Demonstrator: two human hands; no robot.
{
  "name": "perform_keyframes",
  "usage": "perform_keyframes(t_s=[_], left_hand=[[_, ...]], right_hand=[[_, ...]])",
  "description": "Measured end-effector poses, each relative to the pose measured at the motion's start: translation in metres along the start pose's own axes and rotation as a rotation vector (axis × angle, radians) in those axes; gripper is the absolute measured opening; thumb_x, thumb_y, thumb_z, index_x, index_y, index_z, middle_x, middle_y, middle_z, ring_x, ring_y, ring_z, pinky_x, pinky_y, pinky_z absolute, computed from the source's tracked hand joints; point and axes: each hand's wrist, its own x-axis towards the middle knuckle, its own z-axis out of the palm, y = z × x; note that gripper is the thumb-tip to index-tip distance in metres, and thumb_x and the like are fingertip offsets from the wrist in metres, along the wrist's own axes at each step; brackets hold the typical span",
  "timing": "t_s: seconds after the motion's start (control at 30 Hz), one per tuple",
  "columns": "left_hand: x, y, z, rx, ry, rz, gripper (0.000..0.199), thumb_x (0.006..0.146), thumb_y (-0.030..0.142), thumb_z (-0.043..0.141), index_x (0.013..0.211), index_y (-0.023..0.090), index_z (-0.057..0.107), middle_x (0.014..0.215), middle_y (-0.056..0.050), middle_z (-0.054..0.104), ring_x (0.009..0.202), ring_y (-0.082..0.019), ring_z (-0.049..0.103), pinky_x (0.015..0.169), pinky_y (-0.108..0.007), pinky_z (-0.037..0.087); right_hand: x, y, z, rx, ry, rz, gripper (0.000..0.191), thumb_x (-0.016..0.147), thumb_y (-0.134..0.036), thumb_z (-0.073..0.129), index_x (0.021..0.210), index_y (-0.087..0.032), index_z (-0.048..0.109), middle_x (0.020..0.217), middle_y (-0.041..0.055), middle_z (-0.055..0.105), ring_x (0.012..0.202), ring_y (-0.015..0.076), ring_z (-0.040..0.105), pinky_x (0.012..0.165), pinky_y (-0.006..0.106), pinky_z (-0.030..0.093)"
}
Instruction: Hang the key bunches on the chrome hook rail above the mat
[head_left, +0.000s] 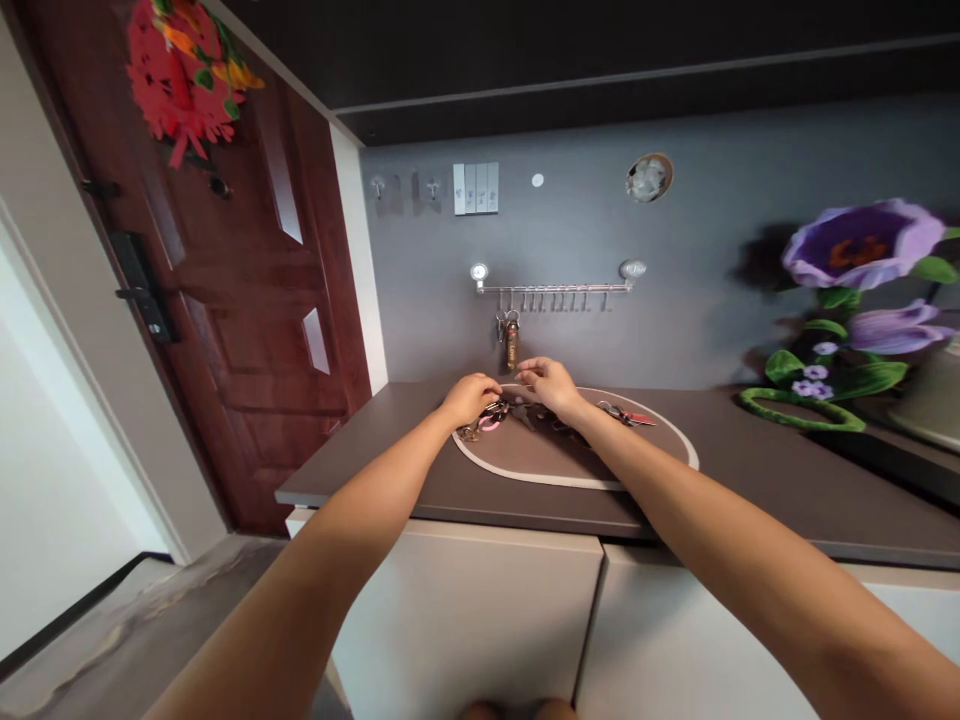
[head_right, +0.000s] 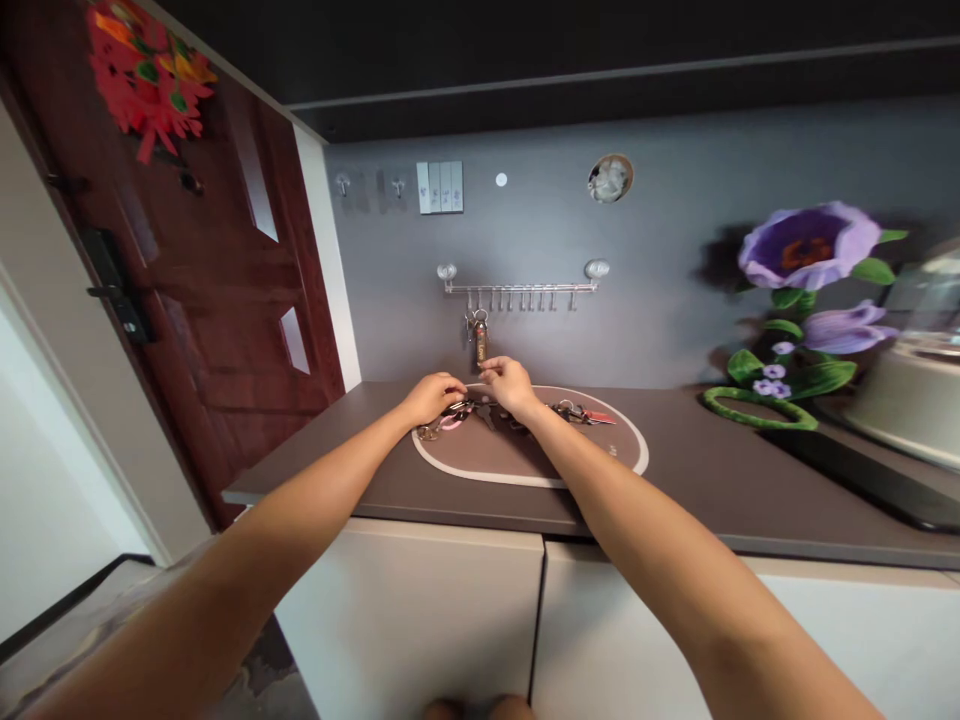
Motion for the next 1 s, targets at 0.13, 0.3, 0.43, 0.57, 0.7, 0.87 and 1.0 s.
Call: perform_keyframes(t_s=[0.13,0.3,0.43,0.57,0.7,0.87,1.0], left_hand=[[0.002,-0.005,0.003,0.037,-0.021,0.025,0.022,0.076,0.02,0.049,0.09,0.02,0.067,0.087,-0.006,0.062,0.082,-0.017,0.054,0.077,-0.026,0.04],[0.006,-0.009,0.005,0.063,-0.045,0.057,0.023,0.075,0.018,0.05,0.089,0.021,0.067,0.088,-0.006,0.061,0.084,-0.018,0.054,0.078,-0.026,0.039],[0.007,-0.007,0.006,0.094,-0.073,0.074,0.024,0.074,0.016,0.05,0.09,0.023,0.067,0.089,-0.006,0.062,0.085,-0.018,0.054,0.079,-0.025,0.038],[0.007,-0.002,0.006,0.173,-0.112,0.077,0.025,0.075,0.017,0.048,0.09,0.023,0.068,0.088,-0.006,0.062,0.083,-0.018,0.054,0.076,-0.024,0.038],[0.006,0.002,0.006,0.225,-0.14,0.085,0.024,0.078,0.02,0.046,0.088,0.024,0.068,0.084,-0.005,0.061,0.082,-0.017,0.055,0.073,-0.023,0.038],[0.005,0.001,0.005,0.266,-0.144,0.092,0.024,0.079,0.023,0.045,0.089,0.022,0.067,0.086,-0.005,0.061,0.082,-0.016,0.054,0.071,-0.023,0.038],[0.006,0.0,0.007,0.291,-0.122,0.089,0.023,0.079,0.024,0.046,0.087,0.02,0.067,0.086,-0.005,0.061,0.082,-0.016,0.054,0.071,-0.023,0.038]], right_hand=[[-0.008,0.004,-0.004,-0.189,-0.081,-0.067,0.015,0.066,-0.008,0.056,0.077,-0.018,0.06,0.059,-0.0011,0.061,0.057,0.011,0.055,0.064,0.025,0.042],[-0.006,0.007,-0.001,-0.358,-0.124,-0.125,0.018,0.057,-0.002,0.061,0.06,-0.019,0.061,0.049,-0.0022,0.056,0.06,0.0139,0.054,0.07,0.025,0.039],[-0.001,0.009,0.001,-0.437,-0.125,-0.134,0.021,0.055,0.002,0.06,0.056,-0.019,0.061,0.052,-0.0008,0.057,0.062,0.0153,0.055,0.069,0.025,0.039],[0.0,0.01,0.002,-0.514,-0.144,-0.13,0.021,0.057,0.002,0.057,0.059,-0.019,0.062,0.058,0.0016,0.061,0.064,0.0162,0.056,0.069,0.025,0.039],[-0.001,0.009,0.002,-0.589,-0.166,-0.124,0.018,0.062,-0.003,0.056,0.067,-0.017,0.065,0.067,0.0041,0.064,0.07,0.0166,0.058,0.071,0.024,0.04],[-0.003,0.006,0.001,-0.76,-0.254,-0.105,0.024,0.068,-0.008,0.052,0.087,-0.013,0.065,0.083,0.0068,0.067,0.08,0.0148,0.06,0.074,0.02,0.04],[-0.003,0.005,0.002,-0.809,-0.26,-0.115,0.026,0.069,-0.008,0.051,0.091,-0.013,0.065,0.088,0.0076,0.067,0.083,0.015,0.06,0.074,0.019,0.039]])
